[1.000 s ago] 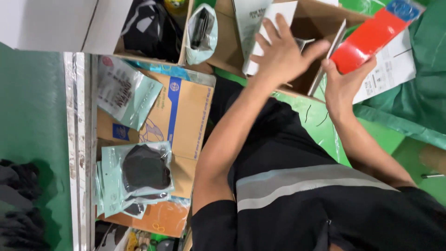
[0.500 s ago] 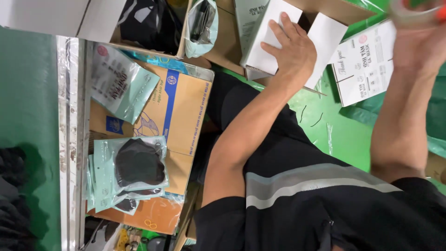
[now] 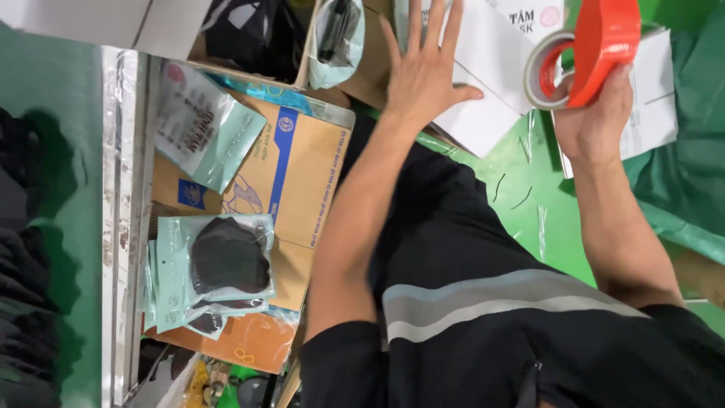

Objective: Packing black face masks into individual plastic pouches and then into cardboard boxes.

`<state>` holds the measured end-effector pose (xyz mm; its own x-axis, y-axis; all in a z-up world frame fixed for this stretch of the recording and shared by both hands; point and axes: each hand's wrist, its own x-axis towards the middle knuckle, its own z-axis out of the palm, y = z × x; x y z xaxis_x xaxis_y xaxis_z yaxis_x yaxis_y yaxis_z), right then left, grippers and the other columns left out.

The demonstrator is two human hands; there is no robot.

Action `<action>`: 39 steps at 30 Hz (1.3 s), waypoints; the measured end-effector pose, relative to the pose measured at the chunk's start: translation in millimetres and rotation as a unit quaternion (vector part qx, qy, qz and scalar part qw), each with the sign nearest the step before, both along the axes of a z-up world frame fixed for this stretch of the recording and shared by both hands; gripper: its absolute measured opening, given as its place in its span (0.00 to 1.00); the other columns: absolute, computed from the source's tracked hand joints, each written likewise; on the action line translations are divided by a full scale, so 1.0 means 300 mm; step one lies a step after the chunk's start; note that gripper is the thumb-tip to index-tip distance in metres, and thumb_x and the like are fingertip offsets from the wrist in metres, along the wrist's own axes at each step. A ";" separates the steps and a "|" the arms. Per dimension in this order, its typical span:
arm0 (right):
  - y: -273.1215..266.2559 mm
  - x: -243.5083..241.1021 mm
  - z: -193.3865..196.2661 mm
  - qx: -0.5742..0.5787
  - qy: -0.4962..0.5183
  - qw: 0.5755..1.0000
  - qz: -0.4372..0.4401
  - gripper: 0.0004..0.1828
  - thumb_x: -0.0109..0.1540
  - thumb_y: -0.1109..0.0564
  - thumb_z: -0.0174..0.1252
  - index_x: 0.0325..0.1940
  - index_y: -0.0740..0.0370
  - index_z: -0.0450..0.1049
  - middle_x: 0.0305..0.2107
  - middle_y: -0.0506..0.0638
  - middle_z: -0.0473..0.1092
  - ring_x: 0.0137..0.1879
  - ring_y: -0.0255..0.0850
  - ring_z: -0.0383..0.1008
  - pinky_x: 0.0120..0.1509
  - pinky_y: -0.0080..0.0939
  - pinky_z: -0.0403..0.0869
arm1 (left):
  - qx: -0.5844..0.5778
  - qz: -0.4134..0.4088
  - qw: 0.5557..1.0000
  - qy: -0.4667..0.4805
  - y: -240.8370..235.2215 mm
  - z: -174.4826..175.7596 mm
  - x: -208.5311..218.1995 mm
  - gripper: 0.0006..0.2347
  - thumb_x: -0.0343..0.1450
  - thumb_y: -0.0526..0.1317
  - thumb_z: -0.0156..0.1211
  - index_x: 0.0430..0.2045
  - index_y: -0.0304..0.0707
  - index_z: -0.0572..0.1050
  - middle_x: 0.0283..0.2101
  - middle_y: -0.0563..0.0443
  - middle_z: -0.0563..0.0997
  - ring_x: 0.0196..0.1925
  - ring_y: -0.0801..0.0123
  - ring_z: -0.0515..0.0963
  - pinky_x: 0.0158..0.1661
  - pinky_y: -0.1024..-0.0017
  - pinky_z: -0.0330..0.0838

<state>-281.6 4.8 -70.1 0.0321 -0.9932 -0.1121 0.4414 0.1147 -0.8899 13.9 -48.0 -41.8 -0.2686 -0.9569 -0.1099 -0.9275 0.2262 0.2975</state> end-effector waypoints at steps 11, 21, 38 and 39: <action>-0.027 -0.062 -0.062 0.008 -0.021 0.999 -0.032 0.34 0.72 0.34 0.55 0.70 0.62 0.66 0.41 0.46 0.70 0.43 0.38 0.70 0.46 0.39 0.69 | 0.136 0.208 0.938 0.240 -0.055 -0.153 -0.067 0.46 0.56 0.64 0.72 0.58 0.23 0.63 0.43 0.31 0.83 0.45 0.42 0.85 0.43 0.55 0.80; 0.052 -0.357 -0.144 0.012 0.252 0.950 0.184 0.34 0.69 0.36 0.70 0.47 0.75 0.72 0.39 0.53 0.74 0.44 0.33 0.74 0.51 0.34 0.73 | -0.067 0.226 0.921 0.311 0.004 -0.219 -0.118 0.38 0.60 0.55 0.73 0.57 0.26 0.65 0.49 0.27 0.79 0.46 0.39 0.83 0.43 0.56 0.78; -0.028 -0.224 0.030 -0.005 0.334 0.914 0.228 0.34 0.64 0.35 0.69 0.50 0.72 0.76 0.35 0.46 0.76 0.42 0.28 0.74 0.49 0.30 0.73 | 0.205 0.073 0.838 0.500 -0.036 -0.093 -0.027 0.16 0.74 0.47 0.55 0.28 0.31 0.81 0.26 0.44 0.84 0.28 0.59 0.81 0.35 0.63 0.73; -0.029 -0.223 0.036 -0.001 0.333 0.917 0.221 0.34 0.64 0.35 0.69 0.51 0.71 0.76 0.36 0.45 0.76 0.42 0.28 0.74 0.51 0.31 0.74 | 0.210 0.067 0.792 0.570 -0.033 -0.093 -0.020 0.12 0.72 0.44 0.57 0.32 0.34 0.82 0.27 0.48 0.86 0.29 0.65 0.84 0.35 0.66 0.76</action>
